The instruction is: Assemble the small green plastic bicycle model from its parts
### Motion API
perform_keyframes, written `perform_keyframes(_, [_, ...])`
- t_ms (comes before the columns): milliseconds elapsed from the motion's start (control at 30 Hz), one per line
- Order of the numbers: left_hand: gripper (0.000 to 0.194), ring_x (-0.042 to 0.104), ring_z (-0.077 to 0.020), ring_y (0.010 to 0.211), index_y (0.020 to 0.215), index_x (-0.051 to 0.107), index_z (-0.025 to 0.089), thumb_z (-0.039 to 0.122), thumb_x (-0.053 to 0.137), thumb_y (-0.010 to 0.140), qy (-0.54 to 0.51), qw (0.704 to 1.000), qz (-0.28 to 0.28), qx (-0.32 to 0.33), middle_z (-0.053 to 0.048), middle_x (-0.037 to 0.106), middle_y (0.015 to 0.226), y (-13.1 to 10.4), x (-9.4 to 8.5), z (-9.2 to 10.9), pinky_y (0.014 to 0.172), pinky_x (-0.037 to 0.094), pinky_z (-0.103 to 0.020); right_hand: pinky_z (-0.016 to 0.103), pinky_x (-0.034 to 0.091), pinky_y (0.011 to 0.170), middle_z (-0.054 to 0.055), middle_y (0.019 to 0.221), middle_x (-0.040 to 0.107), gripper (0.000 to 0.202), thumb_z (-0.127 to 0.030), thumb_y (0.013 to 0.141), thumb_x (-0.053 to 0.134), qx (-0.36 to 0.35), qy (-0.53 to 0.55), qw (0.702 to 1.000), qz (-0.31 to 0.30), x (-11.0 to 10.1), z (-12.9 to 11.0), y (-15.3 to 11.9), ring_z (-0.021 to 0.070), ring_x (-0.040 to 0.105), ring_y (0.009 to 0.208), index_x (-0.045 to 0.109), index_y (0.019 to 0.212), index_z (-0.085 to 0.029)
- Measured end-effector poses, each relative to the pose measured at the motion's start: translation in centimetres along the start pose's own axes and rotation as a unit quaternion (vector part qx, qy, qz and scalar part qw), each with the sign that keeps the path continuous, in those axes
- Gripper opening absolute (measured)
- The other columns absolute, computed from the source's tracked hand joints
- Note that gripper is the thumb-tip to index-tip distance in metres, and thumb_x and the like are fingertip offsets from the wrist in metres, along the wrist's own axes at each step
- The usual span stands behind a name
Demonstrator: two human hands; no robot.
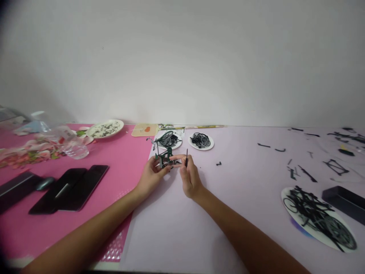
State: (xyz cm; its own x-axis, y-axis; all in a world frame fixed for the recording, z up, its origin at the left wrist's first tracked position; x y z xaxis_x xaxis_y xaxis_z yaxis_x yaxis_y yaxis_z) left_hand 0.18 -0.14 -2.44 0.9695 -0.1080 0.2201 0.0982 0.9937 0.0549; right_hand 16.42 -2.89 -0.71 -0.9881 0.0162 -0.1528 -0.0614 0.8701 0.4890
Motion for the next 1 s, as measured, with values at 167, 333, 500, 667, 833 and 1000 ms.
perform_keyframes(167, [0.055,0.072,-0.0279,0.111,0.118,0.06,0.016,0.032,0.089,0.074,-0.015,1.0,0.006,0.013,-0.016,0.072,0.126,0.4,-0.5,0.3,0.098,0.056,-0.042,0.048,0.054,0.096,0.011,0.117,0.065,0.05,-0.064,0.105,0.024,-0.031,-0.082,0.993,0.073,-1.2,0.7,1.0,0.0276,0.063,0.106,0.057,0.109,-0.026])
perform_keyframes(333, [0.059,0.073,-0.0282,0.109,0.119,0.063,0.016,0.039,0.09,0.072,-0.012,1.0,0.027,0.005,-0.015,0.074,0.121,0.8,-1.1,0.6,0.1,0.055,-0.044,0.046,0.049,0.094,0.008,0.095,0.06,0.047,-0.054,0.108,0.024,-0.054,-0.184,0.974,0.118,-3.9,1.0,3.0,0.0257,0.058,0.095,0.057,0.089,-0.026])
perform_keyframes(500, [0.058,0.074,-0.0273,0.106,0.118,0.064,0.014,0.04,0.089,0.073,0.006,0.999,0.04,0.011,-0.015,0.075,0.118,1.1,-1.5,1.5,0.098,0.056,-0.042,0.049,0.045,0.098,0.008,0.096,0.059,0.036,-0.046,0.104,0.046,-0.042,-0.316,0.943,0.094,-5.8,2.8,4.4,0.0284,0.055,0.1,0.066,0.083,-0.025])
perform_keyframes(667, [0.061,0.074,-0.0262,0.104,0.119,0.066,0.016,0.039,0.091,0.069,0.022,0.998,0.065,-0.002,-0.013,0.076,0.117,1.4,-2.2,2.3,0.092,0.058,-0.039,0.053,0.046,0.093,0.01,0.094,0.062,0.026,-0.043,0.097,0.059,0.022,-0.419,0.907,0.033,-6.4,6.3,4.1,0.0334,0.054,0.103,0.078,0.091,-0.026])
perform_keyframes(833, [0.059,0.075,-0.0241,0.097,0.116,0.07,0.016,0.039,0.093,0.067,-0.018,0.998,0.051,-0.024,-0.012,0.077,0.114,1.6,-2.6,1.9,0.091,0.059,-0.039,0.052,0.048,0.088,0.012,0.1,0.066,0.019,-0.035,0.093,0.064,0.012,-0.46,0.888,0.009,-6.3,7.1,3.6,0.0348,0.054,0.104,0.08,0.101,-0.027])
perform_keyframes(1000, [0.054,0.075,-0.0253,0.097,0.108,0.071,0.016,0.038,0.095,0.065,-0.048,0.997,0.043,-0.037,-0.011,0.078,0.109,1.7,-2.7,1.4,0.089,0.061,-0.041,0.05,0.048,0.097,0.009,0.101,0.067,0.015,-0.035,0.096,0.066,-0.077,-0.392,0.915,-0.05,-4.4,5.1,3.3,0.0308,0.056,0.106,0.079,0.1,-0.028])
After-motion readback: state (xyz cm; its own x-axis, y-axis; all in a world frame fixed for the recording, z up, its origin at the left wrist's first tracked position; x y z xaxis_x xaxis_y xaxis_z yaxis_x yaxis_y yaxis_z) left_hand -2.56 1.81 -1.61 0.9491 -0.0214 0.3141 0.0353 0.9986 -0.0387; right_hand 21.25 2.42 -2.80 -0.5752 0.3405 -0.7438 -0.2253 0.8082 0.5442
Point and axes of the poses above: each hand's wrist, its own y-axis towards the middle knuckle, its own x-axis out of the palm, z = x × y, the point moved 1 cm from there along y, towards the middle knuckle
